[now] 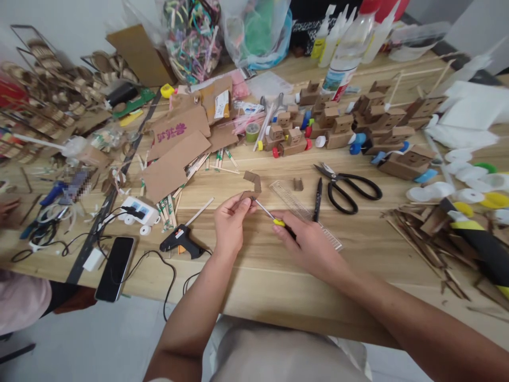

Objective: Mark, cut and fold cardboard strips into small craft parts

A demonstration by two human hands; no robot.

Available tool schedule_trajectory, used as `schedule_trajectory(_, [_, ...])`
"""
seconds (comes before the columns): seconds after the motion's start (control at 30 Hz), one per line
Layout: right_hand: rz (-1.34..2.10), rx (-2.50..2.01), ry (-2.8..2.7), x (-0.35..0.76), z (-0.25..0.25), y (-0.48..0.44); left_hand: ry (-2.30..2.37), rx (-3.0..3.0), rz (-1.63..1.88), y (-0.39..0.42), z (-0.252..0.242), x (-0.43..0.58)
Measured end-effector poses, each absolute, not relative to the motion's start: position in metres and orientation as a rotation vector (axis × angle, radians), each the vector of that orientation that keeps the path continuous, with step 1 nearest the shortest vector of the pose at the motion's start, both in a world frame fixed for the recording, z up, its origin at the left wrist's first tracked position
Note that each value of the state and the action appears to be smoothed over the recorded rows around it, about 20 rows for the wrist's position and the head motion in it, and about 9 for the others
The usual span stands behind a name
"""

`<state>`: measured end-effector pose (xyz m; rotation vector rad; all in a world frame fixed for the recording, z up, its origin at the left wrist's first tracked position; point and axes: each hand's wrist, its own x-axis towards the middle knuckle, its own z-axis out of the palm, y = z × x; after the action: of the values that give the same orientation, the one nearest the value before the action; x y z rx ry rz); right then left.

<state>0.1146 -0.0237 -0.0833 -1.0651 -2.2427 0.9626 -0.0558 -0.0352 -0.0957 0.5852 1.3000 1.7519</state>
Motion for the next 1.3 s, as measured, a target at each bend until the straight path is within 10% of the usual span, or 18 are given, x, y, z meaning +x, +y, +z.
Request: schedule_trajectory(1.3, [1.006, -1.03, -2.181, 0.1101, -0.0803, -0.0305, 1.518, 0.788, 1.864, -0.0396, -0.0911, -0.0501])
